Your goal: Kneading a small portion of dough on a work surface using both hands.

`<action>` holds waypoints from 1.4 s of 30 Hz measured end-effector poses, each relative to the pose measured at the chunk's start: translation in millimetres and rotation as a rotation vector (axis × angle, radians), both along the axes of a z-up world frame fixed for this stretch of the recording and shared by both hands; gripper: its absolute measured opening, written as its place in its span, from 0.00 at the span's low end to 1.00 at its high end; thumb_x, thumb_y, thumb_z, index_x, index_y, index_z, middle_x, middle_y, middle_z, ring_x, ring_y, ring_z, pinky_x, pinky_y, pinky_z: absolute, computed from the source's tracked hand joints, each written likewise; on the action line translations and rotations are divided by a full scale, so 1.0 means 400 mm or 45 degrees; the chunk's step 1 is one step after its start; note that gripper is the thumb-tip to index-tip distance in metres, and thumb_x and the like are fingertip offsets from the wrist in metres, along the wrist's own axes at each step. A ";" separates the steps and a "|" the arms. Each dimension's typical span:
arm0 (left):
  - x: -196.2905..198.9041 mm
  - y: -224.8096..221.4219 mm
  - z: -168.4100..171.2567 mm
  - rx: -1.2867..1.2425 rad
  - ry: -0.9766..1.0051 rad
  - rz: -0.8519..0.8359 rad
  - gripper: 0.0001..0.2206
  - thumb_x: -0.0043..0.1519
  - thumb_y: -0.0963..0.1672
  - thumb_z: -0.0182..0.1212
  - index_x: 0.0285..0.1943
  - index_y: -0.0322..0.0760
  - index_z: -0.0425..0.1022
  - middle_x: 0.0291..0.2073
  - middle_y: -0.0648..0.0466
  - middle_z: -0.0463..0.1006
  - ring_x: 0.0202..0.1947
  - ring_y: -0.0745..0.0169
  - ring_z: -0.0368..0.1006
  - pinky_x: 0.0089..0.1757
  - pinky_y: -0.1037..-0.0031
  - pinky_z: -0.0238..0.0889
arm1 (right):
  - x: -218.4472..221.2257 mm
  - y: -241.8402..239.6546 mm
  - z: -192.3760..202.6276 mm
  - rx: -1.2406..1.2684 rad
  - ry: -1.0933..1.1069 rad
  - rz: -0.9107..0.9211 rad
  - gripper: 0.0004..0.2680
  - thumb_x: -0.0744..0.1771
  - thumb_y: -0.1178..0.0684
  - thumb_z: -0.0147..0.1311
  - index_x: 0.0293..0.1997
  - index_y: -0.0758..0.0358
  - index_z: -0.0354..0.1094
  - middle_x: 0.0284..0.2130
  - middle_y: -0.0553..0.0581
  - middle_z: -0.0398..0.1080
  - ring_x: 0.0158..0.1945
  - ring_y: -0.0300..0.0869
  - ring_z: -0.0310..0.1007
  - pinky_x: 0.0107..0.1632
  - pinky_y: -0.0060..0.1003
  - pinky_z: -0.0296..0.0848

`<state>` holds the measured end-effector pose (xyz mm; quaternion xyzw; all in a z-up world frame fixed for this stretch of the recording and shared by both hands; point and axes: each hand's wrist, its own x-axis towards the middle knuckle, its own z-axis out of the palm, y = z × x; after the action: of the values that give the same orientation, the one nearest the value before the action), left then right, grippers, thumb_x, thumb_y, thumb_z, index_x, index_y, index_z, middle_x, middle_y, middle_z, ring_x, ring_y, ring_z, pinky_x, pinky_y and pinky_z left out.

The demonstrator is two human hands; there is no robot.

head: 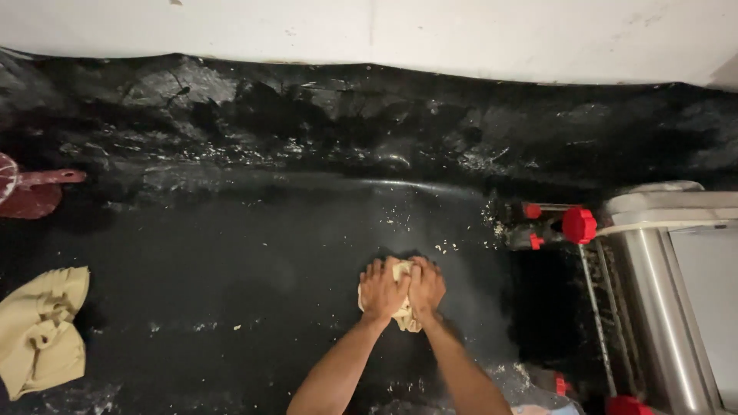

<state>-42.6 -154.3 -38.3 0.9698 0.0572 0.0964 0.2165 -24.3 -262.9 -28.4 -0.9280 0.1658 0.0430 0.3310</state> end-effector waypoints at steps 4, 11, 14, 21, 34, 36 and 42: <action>0.072 0.011 -0.009 -0.095 0.186 0.029 0.22 0.60 0.58 0.50 0.44 0.41 0.76 0.35 0.42 0.80 0.39 0.39 0.79 0.39 0.51 0.68 | 0.076 -0.008 -0.025 -0.134 0.158 0.022 0.17 0.67 0.37 0.37 0.47 0.43 0.77 0.43 0.51 0.80 0.48 0.52 0.79 0.53 0.51 0.73; 0.017 0.080 0.025 -1.089 0.359 0.432 0.14 0.62 0.52 0.49 0.47 0.45 0.73 0.43 0.45 0.79 0.48 0.41 0.76 0.48 0.57 0.65 | -0.020 0.066 0.030 -0.223 -0.774 0.286 0.06 0.67 0.49 0.48 0.36 0.46 0.74 0.30 0.50 0.73 0.39 0.53 0.73 0.41 0.49 0.71; -0.039 0.115 0.075 -1.280 0.193 0.409 0.12 0.63 0.50 0.53 0.39 0.40 0.68 0.35 0.48 0.72 0.41 0.51 0.69 0.46 0.63 0.61 | -0.142 0.100 0.085 -0.080 -1.089 0.451 0.04 0.68 0.52 0.50 0.39 0.56 0.71 0.38 0.55 0.70 0.45 0.55 0.69 0.48 0.48 0.65; -0.126 0.096 0.178 -0.621 0.482 0.482 0.23 0.56 0.56 0.64 0.61 0.55 0.76 0.69 0.46 0.61 0.72 0.45 0.52 0.64 0.45 0.46 | -0.282 0.050 0.118 0.709 -0.860 0.728 0.05 0.61 0.65 0.60 0.34 0.61 0.75 0.43 0.55 0.76 0.50 0.48 0.72 0.54 0.42 0.68; -0.060 0.109 -0.027 -0.344 -0.044 0.482 0.14 0.52 0.55 0.69 0.39 0.51 0.82 0.32 0.51 0.79 0.37 0.47 0.80 0.39 0.62 0.73 | -0.093 0.105 -0.063 -0.255 -0.561 0.244 0.10 0.67 0.41 0.54 0.49 0.44 0.76 0.38 0.55 0.73 0.44 0.56 0.75 0.44 0.56 0.72; -0.007 0.105 -0.065 -0.232 0.187 0.511 0.21 0.56 0.61 0.57 0.35 0.49 0.79 0.31 0.51 0.78 0.36 0.47 0.79 0.39 0.57 0.69 | -0.009 0.099 -0.085 -0.284 0.071 0.280 0.15 0.69 0.31 0.38 0.50 0.35 0.74 0.47 0.49 0.76 0.56 0.50 0.74 0.58 0.58 0.66; 0.003 0.124 -0.041 -0.358 -0.147 0.505 0.13 0.56 0.53 0.62 0.30 0.44 0.79 0.25 0.49 0.78 0.30 0.43 0.78 0.35 0.54 0.70 | 0.015 0.124 0.017 0.008 0.006 0.115 0.12 0.68 0.38 0.50 0.45 0.48 0.77 0.35 0.53 0.79 0.41 0.52 0.80 0.45 0.45 0.72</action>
<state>-41.3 -104.9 -54.8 0.8928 0.2468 0.1835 0.3290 -18.1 -213.2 -21.7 -0.9334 0.1243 0.0608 0.3311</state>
